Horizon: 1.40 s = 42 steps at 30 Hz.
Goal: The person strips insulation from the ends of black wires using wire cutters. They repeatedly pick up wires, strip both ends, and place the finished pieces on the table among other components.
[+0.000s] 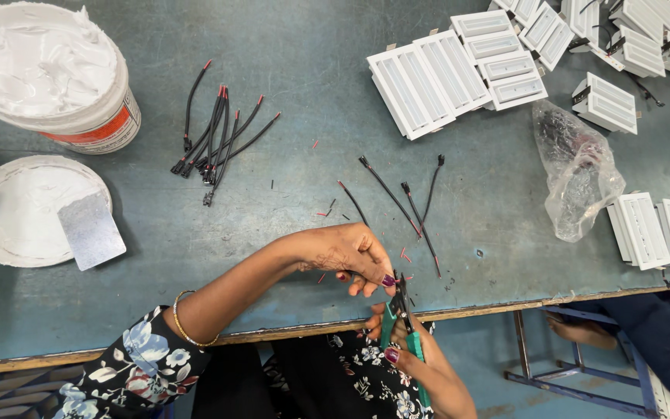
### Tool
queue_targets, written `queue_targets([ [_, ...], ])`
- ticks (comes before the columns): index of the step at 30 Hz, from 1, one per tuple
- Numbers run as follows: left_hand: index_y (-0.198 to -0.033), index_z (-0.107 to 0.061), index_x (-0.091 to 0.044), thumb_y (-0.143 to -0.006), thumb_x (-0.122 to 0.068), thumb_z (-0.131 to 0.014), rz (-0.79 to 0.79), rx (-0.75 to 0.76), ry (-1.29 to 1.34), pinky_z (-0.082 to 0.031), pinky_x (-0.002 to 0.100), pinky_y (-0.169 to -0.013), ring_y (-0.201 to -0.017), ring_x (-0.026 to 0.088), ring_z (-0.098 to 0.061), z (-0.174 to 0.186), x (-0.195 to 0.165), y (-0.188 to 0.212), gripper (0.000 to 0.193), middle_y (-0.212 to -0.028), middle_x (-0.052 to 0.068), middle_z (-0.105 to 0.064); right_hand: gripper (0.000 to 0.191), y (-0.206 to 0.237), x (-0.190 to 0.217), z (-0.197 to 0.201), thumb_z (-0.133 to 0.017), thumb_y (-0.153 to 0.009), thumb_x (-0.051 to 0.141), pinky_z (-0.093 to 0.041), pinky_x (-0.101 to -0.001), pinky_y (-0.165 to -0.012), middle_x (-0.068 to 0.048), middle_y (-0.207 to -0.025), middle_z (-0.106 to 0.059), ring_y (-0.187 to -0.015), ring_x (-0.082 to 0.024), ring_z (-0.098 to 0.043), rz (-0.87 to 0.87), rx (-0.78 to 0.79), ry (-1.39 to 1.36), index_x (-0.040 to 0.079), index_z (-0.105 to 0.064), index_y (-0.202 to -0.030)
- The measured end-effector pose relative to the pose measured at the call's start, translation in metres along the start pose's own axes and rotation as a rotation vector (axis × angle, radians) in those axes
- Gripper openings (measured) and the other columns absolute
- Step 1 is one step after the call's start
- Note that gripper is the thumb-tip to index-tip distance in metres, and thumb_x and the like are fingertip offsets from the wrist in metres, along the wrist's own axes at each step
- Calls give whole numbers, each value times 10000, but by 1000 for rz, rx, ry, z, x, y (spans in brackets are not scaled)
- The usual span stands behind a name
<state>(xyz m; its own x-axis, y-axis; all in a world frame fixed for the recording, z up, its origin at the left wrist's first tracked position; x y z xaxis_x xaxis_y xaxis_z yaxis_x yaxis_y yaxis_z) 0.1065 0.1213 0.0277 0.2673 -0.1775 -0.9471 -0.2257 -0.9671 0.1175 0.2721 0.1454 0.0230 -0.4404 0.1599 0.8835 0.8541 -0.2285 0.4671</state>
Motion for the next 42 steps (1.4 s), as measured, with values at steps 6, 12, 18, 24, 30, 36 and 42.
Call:
queue_targets([
  [6,-1001,-795,-22,-888,-206,-725,-8,20,38,-397,199,-479,-576,54,-632,-2,1,-1,227,-702,18,-709,701,2,2,2,-651,-791,183,-432,-358,-1042,-126,-1203,-643,-1165,-220,-611,-26,-64,57,-9,-471,-1441],
  [12,-949,-804,-29,-869,-219,-762,22,-34,28,-378,209,-462,-541,54,-604,-1,-4,1,210,-670,18,-690,527,3,9,3,-657,-785,146,-448,-277,-744,-51,-984,-583,-860,-128,-543,-1,-67,72,4,-556,-1283],
  [18,-942,-807,-27,-864,-232,-766,40,-63,22,-366,196,-459,-527,40,-588,-1,-7,2,224,-661,8,-680,350,3,-2,15,-702,-795,176,-384,-259,-652,-6,-847,-500,-747,-91,-461,-11,-143,138,31,-576,-1088],
  [24,-989,-806,-42,-901,-225,-733,67,-71,30,-357,186,-461,-513,15,-502,3,-3,0,215,-650,-14,-657,347,0,-6,23,-734,-844,202,-374,-286,-684,-58,-832,-499,-758,-124,-465,11,-195,140,-26,-594,-1065],
  [30,-1024,-804,-39,-915,-214,-716,4,-54,13,-302,206,-442,-520,13,-454,3,-7,0,224,-651,-24,-641,686,-1,8,1,-682,-793,228,-420,-359,-1059,-146,-1205,-635,-1149,-219,-617,-10,-15,-95,-13,-482,-1403],
  [36,-1013,-801,-34,-930,-224,-701,9,-47,9,-284,214,-444,-520,14,-422,4,-7,1,230,-643,-44,-601,668,-4,16,3,-680,-791,227,-434,-340,-1009,-130,-1169,-644,-1126,-200,-607,-3,-67,44,-10,-503,-1390],
  [42,-997,-804,-50,-934,-258,-679,34,-82,-10,-276,224,-437,-504,26,-403,4,-9,1,250,-619,-48,-579,438,-3,5,12,-678,-822,234,-422,-282,-739,-56,-922,-593,-835,-132,-540,25,-142,47,-13,-605,-1177],
])
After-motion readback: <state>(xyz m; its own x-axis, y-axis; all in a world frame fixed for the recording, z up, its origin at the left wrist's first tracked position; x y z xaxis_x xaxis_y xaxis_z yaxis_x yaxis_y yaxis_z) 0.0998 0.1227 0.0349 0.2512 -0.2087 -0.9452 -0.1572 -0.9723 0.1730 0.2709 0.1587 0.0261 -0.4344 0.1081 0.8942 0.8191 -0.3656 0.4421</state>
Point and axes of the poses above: each hand's wrist, its own y-axis away from the middle knuckle, its own z-axis out of the back of the hand, x = y × z, the point moved 9 cm from there along -y, towards the middle knuckle
